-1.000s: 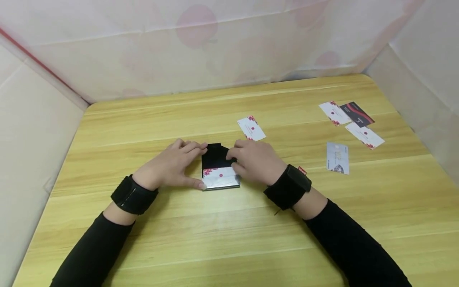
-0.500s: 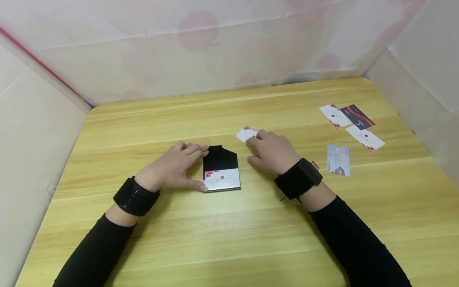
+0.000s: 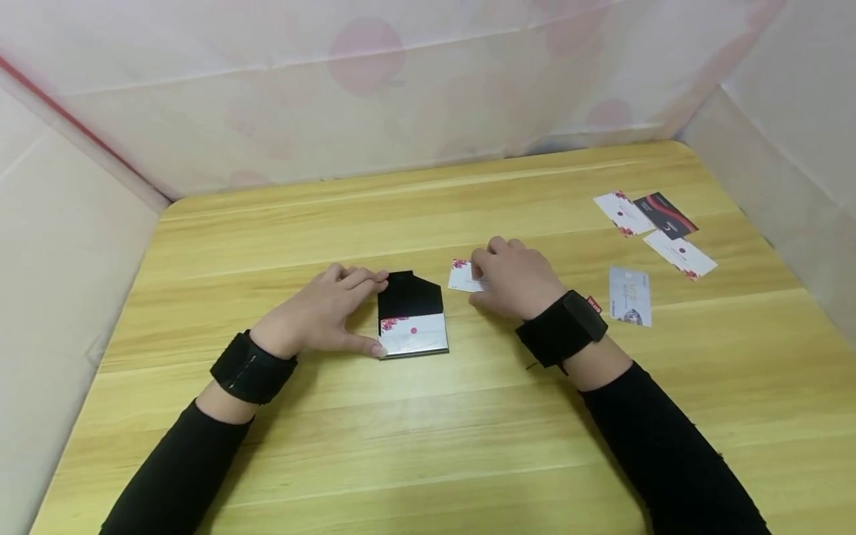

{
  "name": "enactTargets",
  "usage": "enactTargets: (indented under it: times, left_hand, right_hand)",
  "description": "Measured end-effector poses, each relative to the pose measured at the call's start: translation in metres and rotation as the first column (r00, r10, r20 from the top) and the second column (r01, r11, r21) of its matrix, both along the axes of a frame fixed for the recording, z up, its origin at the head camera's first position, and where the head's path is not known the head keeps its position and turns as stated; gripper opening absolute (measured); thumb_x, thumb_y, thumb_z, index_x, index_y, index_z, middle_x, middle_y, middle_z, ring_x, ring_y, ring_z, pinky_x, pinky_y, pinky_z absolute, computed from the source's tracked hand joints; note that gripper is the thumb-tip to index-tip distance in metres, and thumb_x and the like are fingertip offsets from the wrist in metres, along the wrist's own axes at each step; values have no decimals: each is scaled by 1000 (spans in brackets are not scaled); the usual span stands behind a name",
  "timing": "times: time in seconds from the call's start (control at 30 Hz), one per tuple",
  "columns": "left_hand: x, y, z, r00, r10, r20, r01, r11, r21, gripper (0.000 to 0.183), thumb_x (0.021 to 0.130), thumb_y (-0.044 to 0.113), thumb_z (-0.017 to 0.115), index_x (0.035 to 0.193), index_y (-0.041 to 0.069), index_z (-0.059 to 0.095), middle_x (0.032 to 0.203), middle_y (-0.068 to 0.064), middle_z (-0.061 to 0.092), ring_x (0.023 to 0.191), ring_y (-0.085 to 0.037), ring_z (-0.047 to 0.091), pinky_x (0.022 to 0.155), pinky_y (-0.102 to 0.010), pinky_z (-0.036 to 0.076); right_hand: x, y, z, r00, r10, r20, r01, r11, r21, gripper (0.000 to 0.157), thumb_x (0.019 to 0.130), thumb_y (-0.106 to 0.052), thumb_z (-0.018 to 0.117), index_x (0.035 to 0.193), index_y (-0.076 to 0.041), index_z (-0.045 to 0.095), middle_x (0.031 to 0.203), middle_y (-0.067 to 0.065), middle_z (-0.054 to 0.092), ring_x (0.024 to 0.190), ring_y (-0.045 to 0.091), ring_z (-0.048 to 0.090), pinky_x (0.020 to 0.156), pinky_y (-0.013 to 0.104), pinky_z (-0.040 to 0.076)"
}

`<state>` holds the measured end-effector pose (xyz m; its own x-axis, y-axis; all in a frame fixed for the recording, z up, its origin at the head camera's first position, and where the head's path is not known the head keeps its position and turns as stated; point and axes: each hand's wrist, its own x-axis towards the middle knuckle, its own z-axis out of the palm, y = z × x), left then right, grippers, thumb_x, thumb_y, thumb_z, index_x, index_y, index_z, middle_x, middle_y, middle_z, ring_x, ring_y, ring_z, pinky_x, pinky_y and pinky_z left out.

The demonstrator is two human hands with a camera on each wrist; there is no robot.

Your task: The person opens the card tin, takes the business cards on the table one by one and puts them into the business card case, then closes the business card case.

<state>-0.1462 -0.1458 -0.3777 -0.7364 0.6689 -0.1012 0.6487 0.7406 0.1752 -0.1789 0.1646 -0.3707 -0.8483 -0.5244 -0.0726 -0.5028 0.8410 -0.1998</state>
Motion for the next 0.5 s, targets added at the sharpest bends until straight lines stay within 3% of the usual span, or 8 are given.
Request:
enactTargets:
  times: [0.2,0.5]
  left_hand:
    - [-1,0,1,1000,-8,-2,8,1000,3,106,66,84,52,144,12,40,149,6,31,109,-25,35,96,-45,34]
    - [-2,-2,4,1000,-7,2,7,1000,-16,107,67,84,51,145,13,39,149,6,30,110,-26,35,96,-46,34]
  right_hand:
    - [-3,5,3,997,-53,53,54,999,-2,49,73,-37,80,113,-15,61,100,8,59,85,25,53,71,44,45]
    - [-4,4,5,992,-89,85,92,996,-23,56,72,-37,81,118,-12,59,105,11,61,87,25,53,72,43,44]
